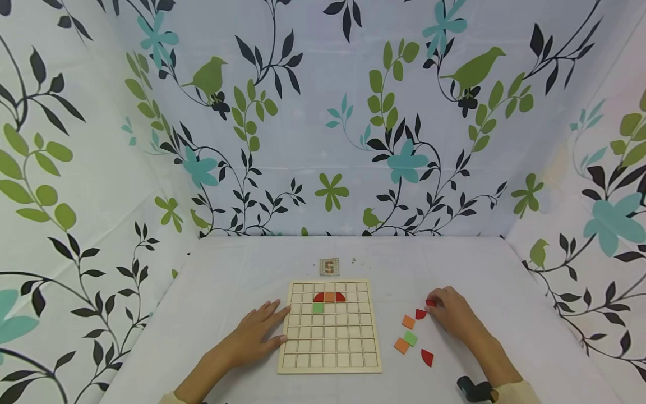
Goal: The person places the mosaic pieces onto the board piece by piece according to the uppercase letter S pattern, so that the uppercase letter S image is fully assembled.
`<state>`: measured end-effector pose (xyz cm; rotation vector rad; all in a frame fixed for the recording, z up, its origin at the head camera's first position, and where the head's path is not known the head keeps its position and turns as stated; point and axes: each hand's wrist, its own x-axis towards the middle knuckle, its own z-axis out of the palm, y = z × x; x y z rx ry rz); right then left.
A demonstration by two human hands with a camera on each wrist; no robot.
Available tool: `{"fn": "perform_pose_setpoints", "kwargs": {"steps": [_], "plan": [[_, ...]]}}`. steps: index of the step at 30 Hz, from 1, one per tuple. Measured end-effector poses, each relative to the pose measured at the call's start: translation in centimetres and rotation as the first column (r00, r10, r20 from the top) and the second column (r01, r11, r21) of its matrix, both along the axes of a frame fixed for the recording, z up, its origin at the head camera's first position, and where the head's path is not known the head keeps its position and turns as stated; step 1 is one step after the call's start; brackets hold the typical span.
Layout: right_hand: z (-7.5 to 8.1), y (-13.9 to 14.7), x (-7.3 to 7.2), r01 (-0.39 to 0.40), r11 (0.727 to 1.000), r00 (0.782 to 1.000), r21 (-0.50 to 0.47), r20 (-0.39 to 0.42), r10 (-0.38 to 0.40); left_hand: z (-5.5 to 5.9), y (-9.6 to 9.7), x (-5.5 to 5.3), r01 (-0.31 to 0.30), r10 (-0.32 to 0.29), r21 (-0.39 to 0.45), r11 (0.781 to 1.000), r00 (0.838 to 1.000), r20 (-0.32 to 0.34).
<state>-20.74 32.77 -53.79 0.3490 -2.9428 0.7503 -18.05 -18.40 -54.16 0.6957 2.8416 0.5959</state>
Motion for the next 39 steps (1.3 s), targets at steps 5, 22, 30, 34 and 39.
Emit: {"fn": "perform_pose_setpoints", "kwargs": {"steps": [5, 22, 30, 34, 39], "plan": [[0.1, -0.6, -0.8, -0.001, 1.0, 1.0, -0.026, 0.013, 0.002, -0.1, -0.1, 0.1, 0.0, 0.0, 0.001, 1.0, 1.0, 0.001], [0.2, -3.8, -2.5, 0.026, 0.999, 0.994, -0.032, 0.103, -0.023, -0.2, -0.2, -0.1, -0.007, 0.007, -0.007, 1.0, 1.0, 0.004], [0.2, -4.4, -2.9, 0.018, 0.999, 0.988, -0.035, 0.156, -0.013, -0.1, -0.2, -0.1, -0.005, 0.005, -0.001, 1.0, 1.0, 0.006], [0.7, -4.3, -2.5, -0.027, 0.998, 0.987, -0.05, 0.159, 0.035, -0.2, -0.1, 0.0, -0.002, 0.002, -0.006, 1.0, 1.0, 0.007], [1.0, -4.3, -2.2, -0.086, 0.992, 0.985, -0.089, 0.144, 0.099, -0.2, -0.1, -0.1, -0.005, 0.005, -0.019, 1.0, 1.0, 0.01]]}}
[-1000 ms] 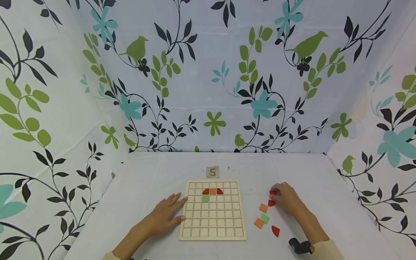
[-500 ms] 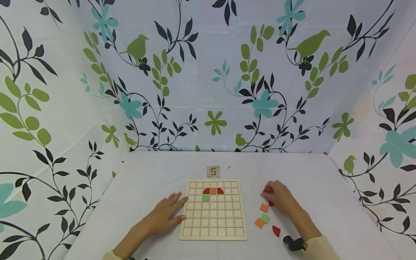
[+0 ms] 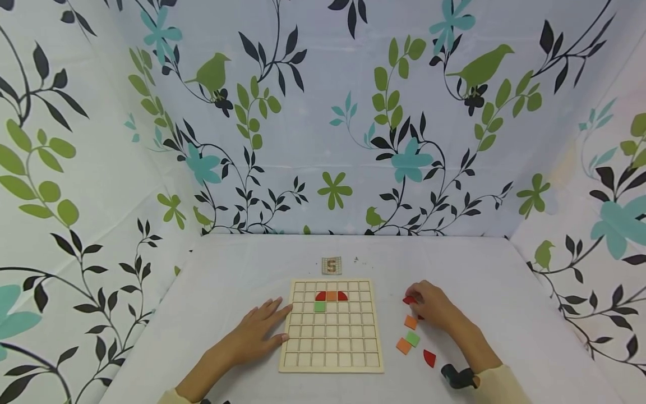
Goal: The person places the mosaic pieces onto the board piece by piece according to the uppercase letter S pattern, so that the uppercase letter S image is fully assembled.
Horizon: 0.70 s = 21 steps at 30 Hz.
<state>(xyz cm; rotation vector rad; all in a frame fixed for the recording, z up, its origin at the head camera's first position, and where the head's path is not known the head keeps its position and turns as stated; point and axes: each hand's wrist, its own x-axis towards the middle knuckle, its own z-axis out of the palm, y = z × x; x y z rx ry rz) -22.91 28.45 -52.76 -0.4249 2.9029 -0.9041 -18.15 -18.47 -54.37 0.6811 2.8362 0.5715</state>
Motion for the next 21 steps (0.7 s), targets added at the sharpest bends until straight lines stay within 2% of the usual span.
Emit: {"fn": "perform_pose_setpoints", "kwargs": {"steps": [8, 15, 21], "plan": [[-0.3, -1.4, -0.6, 0.035, 0.999, 0.999, 0.034, 0.014, -0.036, 0.1, -0.1, 0.0, -0.001, 0.001, -0.006, 1.0, 1.0, 0.003], [-0.8, -3.4, -1.3, 0.003, 0.999, 1.0, 0.043, 0.021, -0.004, -0.2, -0.2, -0.1, 0.001, -0.001, -0.003, 1.0, 1.0, -0.012], [0.0, -5.6, -1.3, 0.004, 1.0, 1.0, 0.022, 0.015, -0.005, -0.4, -0.2, -0.3, 0.003, -0.003, -0.004, 1.0, 1.0, -0.014]]}}
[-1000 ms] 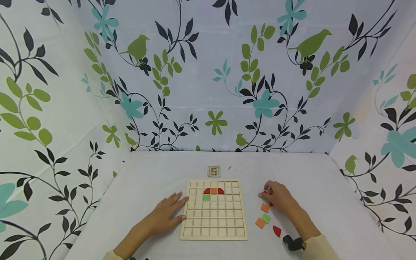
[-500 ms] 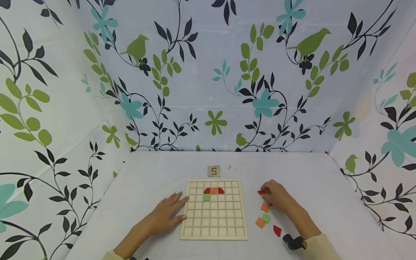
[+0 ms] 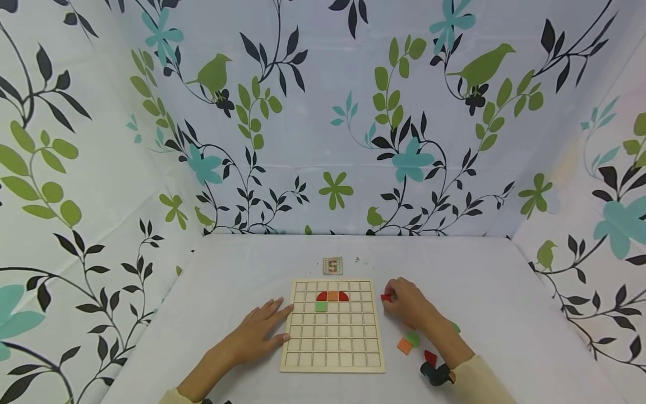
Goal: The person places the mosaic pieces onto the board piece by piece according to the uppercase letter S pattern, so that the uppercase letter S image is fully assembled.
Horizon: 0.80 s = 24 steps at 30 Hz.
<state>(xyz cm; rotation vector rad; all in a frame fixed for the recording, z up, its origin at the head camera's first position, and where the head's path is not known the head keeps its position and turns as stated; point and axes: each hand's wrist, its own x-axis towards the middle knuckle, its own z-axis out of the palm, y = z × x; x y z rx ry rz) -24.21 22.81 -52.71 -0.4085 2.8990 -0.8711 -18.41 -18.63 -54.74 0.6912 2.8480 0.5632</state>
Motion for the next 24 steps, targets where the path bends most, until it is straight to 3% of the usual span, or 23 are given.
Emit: {"fn": "perform_pose_setpoints", "kwargs": {"steps": [8, 16, 24], "plan": [[1.1, -6.1, 0.9, -0.053, 0.995, 0.998, -0.09, -0.031, 0.05, 0.2, 0.0, 0.1, -0.004, 0.004, 0.006, 1.0, 1.0, 0.012], [0.4, -11.5, 2.5, -0.248, 0.961, 0.963, -0.123, -0.135, 0.231, 0.1, 0.1, 0.1, -0.01, 0.01, 0.011, 1.0, 1.0, 0.02], [-0.6, -13.7, 3.3, -0.337, 0.941, 0.918, 0.032, -0.209, 0.336, 0.0, 0.0, 0.0, -0.002, 0.002, 0.012, 1.0, 1.0, 0.003]]}}
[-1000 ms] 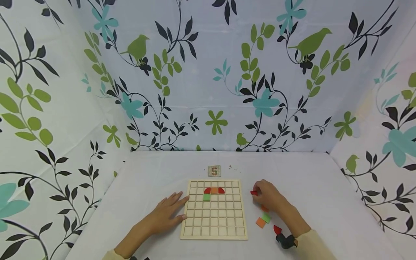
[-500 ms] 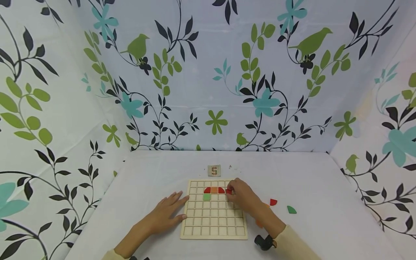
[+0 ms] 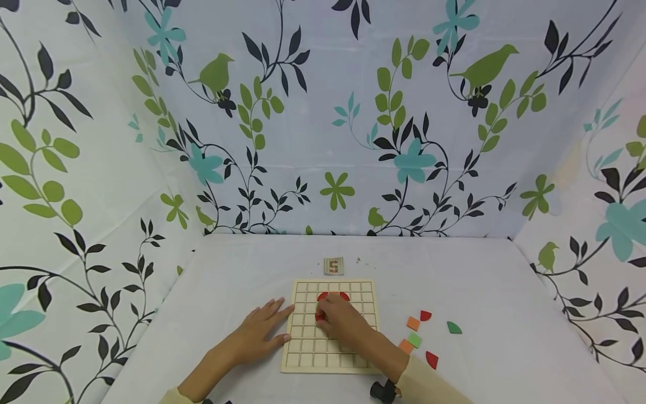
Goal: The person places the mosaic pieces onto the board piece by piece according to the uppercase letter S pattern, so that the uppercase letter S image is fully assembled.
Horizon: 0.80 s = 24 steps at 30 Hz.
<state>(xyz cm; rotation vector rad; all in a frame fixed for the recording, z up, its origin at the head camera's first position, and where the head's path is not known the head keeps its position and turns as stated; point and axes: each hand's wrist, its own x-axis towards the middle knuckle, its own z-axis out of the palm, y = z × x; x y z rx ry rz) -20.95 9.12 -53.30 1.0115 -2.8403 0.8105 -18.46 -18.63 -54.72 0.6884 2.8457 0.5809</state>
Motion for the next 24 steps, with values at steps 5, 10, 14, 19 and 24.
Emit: {"fn": "perform_pose_setpoints", "kwargs": {"steps": [5, 10, 14, 19, 24], "plan": [[-0.05, -0.09, 0.23, -0.01, 0.999, 0.998, 0.041, -0.061, 0.012, 0.03, -0.08, 0.12, 0.002, -0.002, 0.008, 1.0, 1.0, 0.009], [-0.04, -0.11, 0.18, -0.016, 0.999, 0.998, 0.039, -0.063, 0.018, 0.15, -0.06, 0.22, -0.001, 0.001, 0.005, 1.0, 1.0, 0.01], [-0.17, -0.12, 0.23, -0.019, 0.999, 0.997, 0.03, -0.073, 0.021, 0.25, 0.0, 0.28, -0.001, 0.001, 0.002, 1.0, 1.0, 0.012], [-0.4, -0.08, 0.45, 0.003, 1.0, 0.991, 0.024, -0.131, 0.001, 0.4, 0.08, 0.39, 0.005, -0.005, 0.007, 1.0, 1.0, 0.004], [-0.63, 0.07, 0.43, 0.029, 0.999, 0.982, 0.028, -0.187, -0.023, 0.44, 0.12, 0.4, 0.007, -0.007, 0.015, 1.0, 1.0, -0.004]]}}
